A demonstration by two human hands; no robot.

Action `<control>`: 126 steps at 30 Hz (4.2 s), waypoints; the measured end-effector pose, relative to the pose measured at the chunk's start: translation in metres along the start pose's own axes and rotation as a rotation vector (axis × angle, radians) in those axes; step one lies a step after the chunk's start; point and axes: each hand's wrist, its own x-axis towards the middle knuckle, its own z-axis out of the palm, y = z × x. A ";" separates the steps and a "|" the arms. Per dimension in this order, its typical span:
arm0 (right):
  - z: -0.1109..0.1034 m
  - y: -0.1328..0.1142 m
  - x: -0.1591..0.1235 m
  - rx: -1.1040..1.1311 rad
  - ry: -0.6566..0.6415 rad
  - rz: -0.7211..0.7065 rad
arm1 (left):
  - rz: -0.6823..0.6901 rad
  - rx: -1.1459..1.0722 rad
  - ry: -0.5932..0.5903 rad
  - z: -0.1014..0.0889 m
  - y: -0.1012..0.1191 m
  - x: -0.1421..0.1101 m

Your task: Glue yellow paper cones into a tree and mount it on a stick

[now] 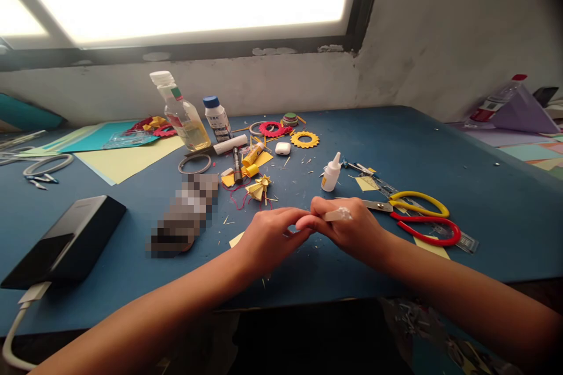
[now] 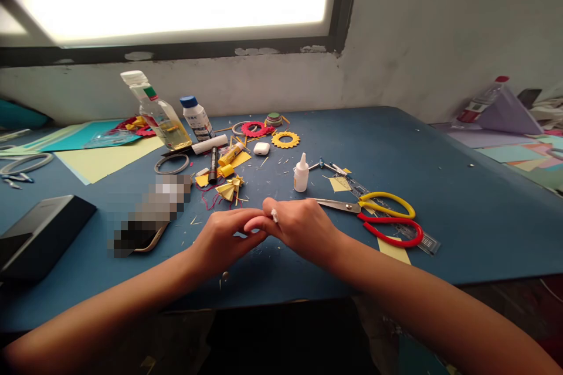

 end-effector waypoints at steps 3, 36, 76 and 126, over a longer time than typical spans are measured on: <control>0.000 0.002 0.000 0.042 0.006 -0.007 | -0.062 -0.084 -0.019 -0.001 0.003 0.002; 0.005 0.036 0.008 0.196 -0.121 0.239 | -0.118 -0.122 -0.057 -0.006 -0.023 0.014; 0.004 0.035 0.012 0.733 -0.202 0.336 | -0.373 -0.756 0.035 -0.019 0.002 0.015; 0.004 0.000 -0.009 0.649 0.295 0.043 | 0.434 -0.171 0.407 -0.017 0.004 0.005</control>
